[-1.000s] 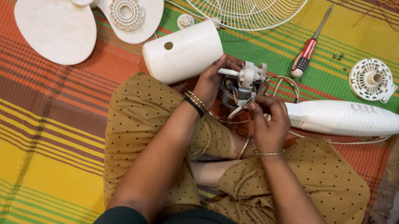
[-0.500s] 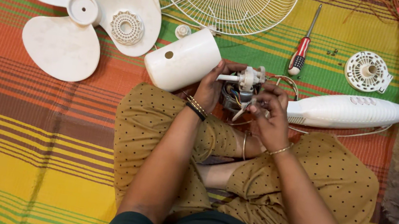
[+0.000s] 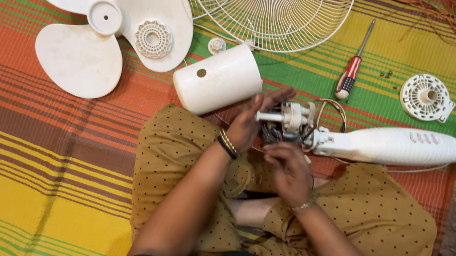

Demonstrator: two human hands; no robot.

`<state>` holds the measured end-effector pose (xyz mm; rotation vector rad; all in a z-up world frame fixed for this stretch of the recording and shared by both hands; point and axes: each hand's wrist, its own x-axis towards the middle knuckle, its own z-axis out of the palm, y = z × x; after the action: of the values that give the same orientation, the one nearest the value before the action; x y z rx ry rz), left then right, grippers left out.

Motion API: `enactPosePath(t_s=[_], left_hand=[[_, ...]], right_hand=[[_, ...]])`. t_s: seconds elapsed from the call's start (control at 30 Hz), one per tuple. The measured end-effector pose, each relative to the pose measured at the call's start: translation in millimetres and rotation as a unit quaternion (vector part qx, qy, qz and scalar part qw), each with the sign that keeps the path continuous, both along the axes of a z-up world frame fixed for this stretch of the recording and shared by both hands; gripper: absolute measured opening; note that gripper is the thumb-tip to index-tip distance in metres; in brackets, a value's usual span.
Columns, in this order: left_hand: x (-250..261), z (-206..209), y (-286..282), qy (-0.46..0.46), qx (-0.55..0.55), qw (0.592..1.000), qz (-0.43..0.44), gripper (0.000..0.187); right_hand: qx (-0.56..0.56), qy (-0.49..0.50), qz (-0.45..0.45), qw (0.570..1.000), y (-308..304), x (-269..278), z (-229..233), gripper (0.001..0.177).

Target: The person assembles a disassembled electric fan by connecting the motor to the neck, securing it with a screwdriver, and attaching the rear housing. The person handles the fan blades, grills, and motor components during the process.

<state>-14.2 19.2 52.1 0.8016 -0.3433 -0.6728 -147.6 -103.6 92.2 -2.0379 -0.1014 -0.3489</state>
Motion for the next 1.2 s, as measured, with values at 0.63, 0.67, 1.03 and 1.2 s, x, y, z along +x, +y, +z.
enactPosePath(t_s=[0.63,0.67,1.03,1.2], left_hand=[[-45,30,-21,-0.162,0.083,0.983,-0.006,0.100],[-50,34,-20,-0.178,0.098,0.979,-0.007,0.101],[-81,70,-19,-0.231,0.158,0.958,-0.057,0.112],[-91,65,-22,-0.271,0.168,0.945,-0.072,0.107]], right_hand=[[0.510,0.031,-0.042,0.859,-77,-38,7,0.014],[0.508,0.029,-0.043,0.860,-79,-45,8,0.015],[0.623,0.021,-0.033,0.782,-82,-93,19,0.018],[0.678,0.006,-0.048,0.734,-76,-101,16,0.019]])
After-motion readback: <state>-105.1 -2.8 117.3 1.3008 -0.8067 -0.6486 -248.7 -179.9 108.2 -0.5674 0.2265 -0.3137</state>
